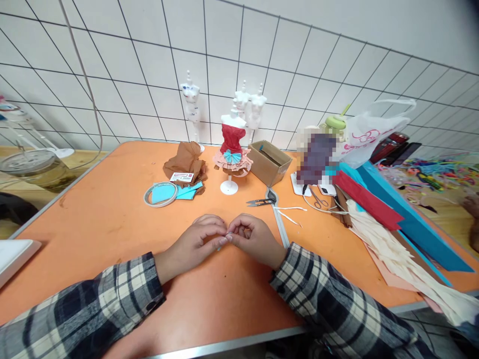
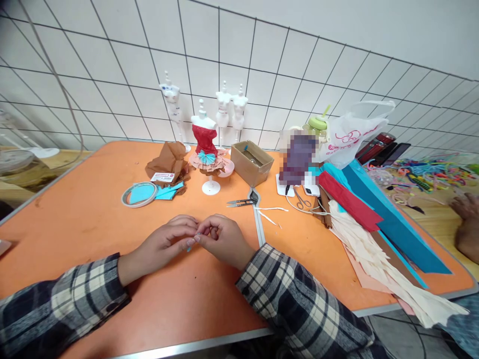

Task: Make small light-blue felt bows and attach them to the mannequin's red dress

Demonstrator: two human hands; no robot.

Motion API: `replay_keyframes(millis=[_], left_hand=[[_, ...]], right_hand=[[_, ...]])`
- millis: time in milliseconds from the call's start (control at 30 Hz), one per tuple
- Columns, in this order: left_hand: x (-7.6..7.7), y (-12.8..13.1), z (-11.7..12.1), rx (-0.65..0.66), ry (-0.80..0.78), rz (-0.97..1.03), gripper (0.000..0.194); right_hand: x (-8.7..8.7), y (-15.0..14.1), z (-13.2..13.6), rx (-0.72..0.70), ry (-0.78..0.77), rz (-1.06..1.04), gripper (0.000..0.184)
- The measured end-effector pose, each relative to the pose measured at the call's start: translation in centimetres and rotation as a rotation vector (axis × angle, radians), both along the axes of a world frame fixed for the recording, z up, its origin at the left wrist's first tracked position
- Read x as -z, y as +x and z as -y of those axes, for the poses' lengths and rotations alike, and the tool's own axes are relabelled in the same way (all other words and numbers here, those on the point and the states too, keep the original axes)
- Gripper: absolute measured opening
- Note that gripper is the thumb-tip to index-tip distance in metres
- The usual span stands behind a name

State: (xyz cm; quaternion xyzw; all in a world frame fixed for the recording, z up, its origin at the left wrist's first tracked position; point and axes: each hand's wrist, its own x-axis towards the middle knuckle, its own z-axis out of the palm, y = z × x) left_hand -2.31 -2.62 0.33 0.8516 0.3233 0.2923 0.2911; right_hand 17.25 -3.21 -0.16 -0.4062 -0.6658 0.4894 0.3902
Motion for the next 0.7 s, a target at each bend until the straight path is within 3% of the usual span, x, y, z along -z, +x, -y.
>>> replay_keyframes(millis=[100,200,333,467,600,700], left_hand=[[0.2,0.0,0.0,-0.022,-0.045,0.054,0.021],[0.3,0.0,0.1,-0.142,-0.123,0.119,0.021],[0.3,-0.1,0.3,-0.263,-0.299,0.176,0.025],[0.4,-0.1,0.3,-0.283,-0.46,0.197,0.028],[0.4,0.0,0.2,-0.28,-0.538,0.236,0.027],[0.4,0.0,0.1,-0.278,-0.587,0.288,0.027]], right_hand=[[0.1,0.2,-0.2,-0.093,-0.077,-0.047,0.019],[-0.1,1.8,-1.5,-0.072,0.104,0.083,0.021],[0.3,5.5,-4.6,0.178,0.57,0.659,0.034],[1.1,7.9,-6.7,0.147,0.605,1.061,0.043],[1.0,7.2,-6.5,0.151,0.671,1.106,0.03],[0.2,5.4,-4.9,0.165,0.629,0.943,0.025]])
